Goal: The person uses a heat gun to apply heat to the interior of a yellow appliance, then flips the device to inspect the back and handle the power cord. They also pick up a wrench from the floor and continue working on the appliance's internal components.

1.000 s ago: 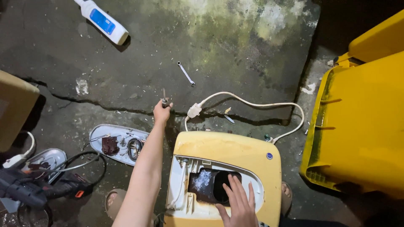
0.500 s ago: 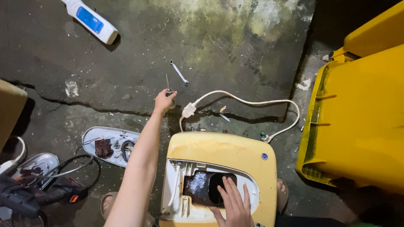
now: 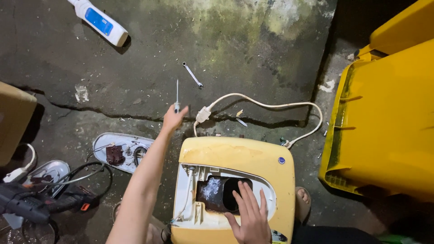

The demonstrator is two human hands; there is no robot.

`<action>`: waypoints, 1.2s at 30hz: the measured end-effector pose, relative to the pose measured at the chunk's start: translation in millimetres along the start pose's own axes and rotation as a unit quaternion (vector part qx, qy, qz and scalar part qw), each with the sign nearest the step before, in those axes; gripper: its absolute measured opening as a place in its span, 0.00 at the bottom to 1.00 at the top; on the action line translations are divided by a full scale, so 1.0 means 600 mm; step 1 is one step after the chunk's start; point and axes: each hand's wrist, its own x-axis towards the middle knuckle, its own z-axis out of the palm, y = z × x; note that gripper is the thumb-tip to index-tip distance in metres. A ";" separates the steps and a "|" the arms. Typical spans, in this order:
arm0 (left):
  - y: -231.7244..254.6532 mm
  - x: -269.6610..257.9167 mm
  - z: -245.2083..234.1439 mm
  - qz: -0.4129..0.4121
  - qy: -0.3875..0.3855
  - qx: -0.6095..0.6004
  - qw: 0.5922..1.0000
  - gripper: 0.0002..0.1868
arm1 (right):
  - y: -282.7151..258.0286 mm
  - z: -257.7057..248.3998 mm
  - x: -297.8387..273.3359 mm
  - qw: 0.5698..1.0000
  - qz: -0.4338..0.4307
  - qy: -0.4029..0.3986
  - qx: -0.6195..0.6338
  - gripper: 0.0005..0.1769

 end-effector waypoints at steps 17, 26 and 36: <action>-0.148 -0.182 -0.103 0.041 -0.025 0.356 0.933 0.18 | -0.007 -0.001 0.004 1.000 0.010 0.002 -0.017 0.35; -0.048 -0.036 -0.077 0.005 -0.052 0.429 0.902 0.13 | -0.003 0.009 0.001 1.000 0.008 0.001 -0.030 0.34; -0.066 -0.074 -0.144 0.045 -0.074 0.342 0.936 0.20 | -0.005 0.009 0.002 0.999 0.002 0.003 -0.042 0.34</action>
